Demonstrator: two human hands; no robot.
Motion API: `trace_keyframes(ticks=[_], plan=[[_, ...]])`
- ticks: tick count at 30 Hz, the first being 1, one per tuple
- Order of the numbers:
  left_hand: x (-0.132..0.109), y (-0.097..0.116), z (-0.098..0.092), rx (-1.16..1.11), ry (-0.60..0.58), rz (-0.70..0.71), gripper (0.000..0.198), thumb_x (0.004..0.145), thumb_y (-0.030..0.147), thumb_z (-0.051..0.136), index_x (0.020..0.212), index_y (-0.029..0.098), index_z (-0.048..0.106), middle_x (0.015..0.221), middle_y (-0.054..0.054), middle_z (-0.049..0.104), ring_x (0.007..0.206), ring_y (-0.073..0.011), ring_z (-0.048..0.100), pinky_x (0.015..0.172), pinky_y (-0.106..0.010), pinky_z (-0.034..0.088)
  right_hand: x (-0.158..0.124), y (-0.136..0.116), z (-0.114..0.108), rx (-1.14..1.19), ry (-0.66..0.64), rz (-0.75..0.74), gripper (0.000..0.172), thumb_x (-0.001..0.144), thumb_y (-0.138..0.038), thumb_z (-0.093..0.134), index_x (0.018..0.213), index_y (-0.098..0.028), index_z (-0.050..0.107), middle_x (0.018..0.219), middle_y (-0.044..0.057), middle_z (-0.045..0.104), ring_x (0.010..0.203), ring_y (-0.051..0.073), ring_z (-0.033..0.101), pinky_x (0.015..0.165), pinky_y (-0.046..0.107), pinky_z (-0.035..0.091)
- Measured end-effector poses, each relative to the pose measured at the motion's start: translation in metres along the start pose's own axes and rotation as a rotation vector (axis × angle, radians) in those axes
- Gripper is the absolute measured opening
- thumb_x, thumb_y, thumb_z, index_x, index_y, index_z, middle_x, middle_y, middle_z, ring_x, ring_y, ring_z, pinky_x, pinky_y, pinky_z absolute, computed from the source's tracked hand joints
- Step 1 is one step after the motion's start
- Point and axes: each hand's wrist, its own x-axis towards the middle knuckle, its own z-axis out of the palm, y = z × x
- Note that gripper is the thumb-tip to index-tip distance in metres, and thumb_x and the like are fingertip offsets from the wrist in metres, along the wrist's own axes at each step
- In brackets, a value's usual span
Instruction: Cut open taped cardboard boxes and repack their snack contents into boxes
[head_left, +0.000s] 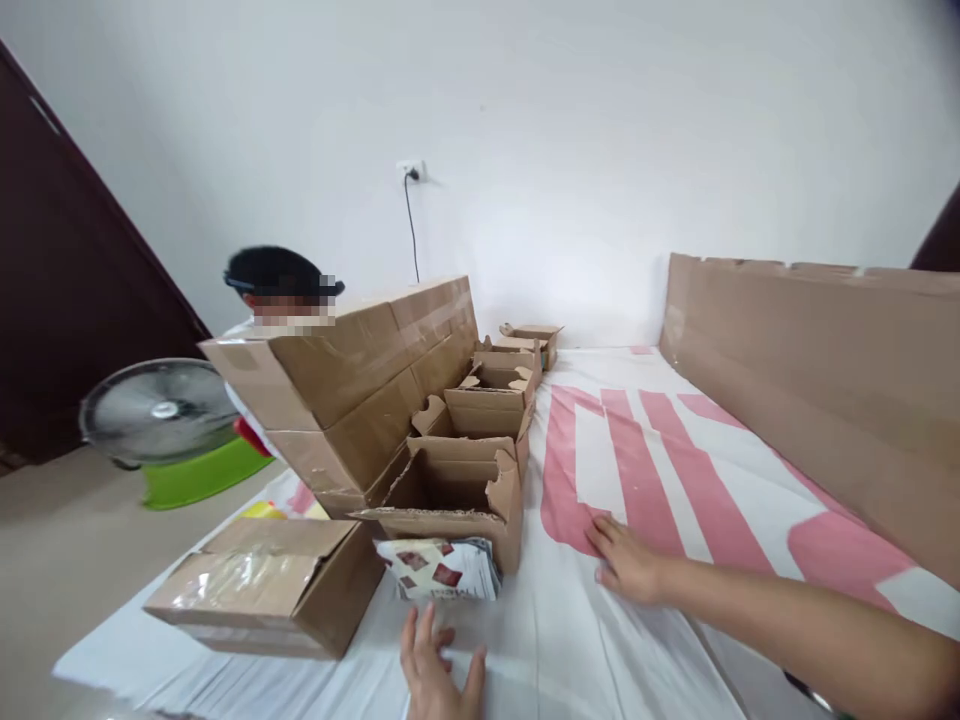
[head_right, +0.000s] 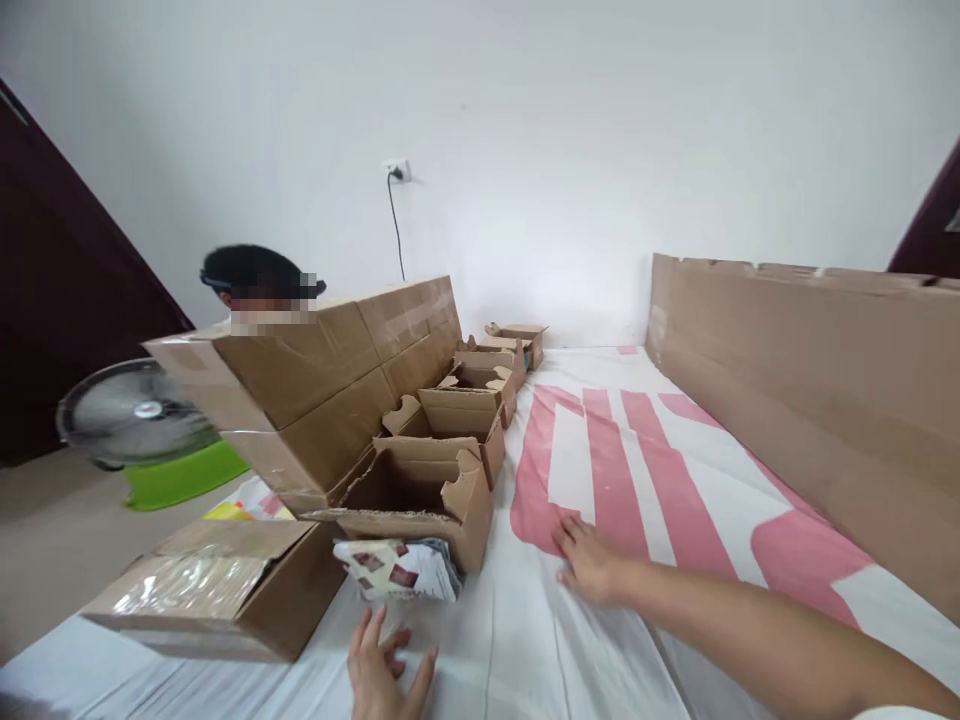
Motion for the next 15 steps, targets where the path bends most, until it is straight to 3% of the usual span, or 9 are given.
trace_keyframes(ticks=[3, 6, 8, 11, 15], plan=[[0.021, 0.02, 0.0, -0.058, -0.007, -0.053, 0.084, 0.079, 0.037, 0.06, 0.148, 0.021, 0.014, 0.154, -0.024, 0.011, 0.091, -0.0236, 0.067, 0.077, -0.043, 0.06, -0.071, -0.015, 0.025, 0.052, -0.079, -0.079, 0.075, 0.08, -0.04, 0.062, 0.147, -0.018, 0.037, 0.157, 0.013, 0.021, 0.146, 0.033, 0.015, 0.118, 0.05, 0.019], [0.04, 0.038, 0.008, 0.036, 0.035, -0.092, 0.082, 0.081, 0.031, 0.059, 0.148, 0.02, 0.013, 0.152, -0.025, 0.014, 0.128, -0.0374, 0.047, 0.092, -0.05, 0.052, -0.106, -0.019, 0.048, 0.139, -0.024, -0.165, 0.065, 0.089, -0.041, 0.049, 0.149, -0.022, 0.032, 0.159, 0.008, 0.017, 0.147, 0.031, 0.011, 0.119, 0.052, 0.013], [0.048, 0.049, 0.016, 0.108, 0.03, -0.127, 0.08, 0.083, 0.029, 0.058, 0.148, 0.019, 0.011, 0.152, -0.026, 0.012, 0.139, -0.0411, 0.032, 0.098, -0.054, 0.047, -0.113, -0.019, 0.056, 0.153, 0.05, -0.176, 0.06, 0.092, -0.039, 0.043, 0.149, -0.023, 0.032, 0.159, 0.006, 0.019, 0.147, 0.029, 0.011, 0.12, 0.051, 0.011], [0.055, 0.058, 0.029, 0.135, 0.004, -0.136, 0.08, 0.086, 0.028, 0.056, 0.148, 0.019, 0.007, 0.153, -0.028, 0.006, 0.139, -0.0416, 0.032, 0.099, -0.053, 0.045, -0.114, -0.02, 0.059, 0.128, 0.092, -0.165, 0.059, 0.092, -0.041, 0.041, 0.148, -0.023, 0.035, 0.158, 0.005, 0.021, 0.147, 0.028, 0.014, 0.121, 0.05, 0.012], [0.065, 0.061, 0.041, 0.148, 0.016, -0.099, 0.079, 0.085, 0.027, 0.056, 0.147, 0.014, 0.009, 0.152, -0.03, 0.005, 0.144, -0.0409, 0.02, 0.104, -0.051, 0.041, -0.113, -0.02, 0.059, 0.1, 0.094, -0.16, 0.059, 0.092, -0.042, 0.041, 0.147, -0.023, 0.036, 0.158, 0.005, 0.022, 0.146, 0.028, 0.016, 0.12, 0.049, 0.013]])
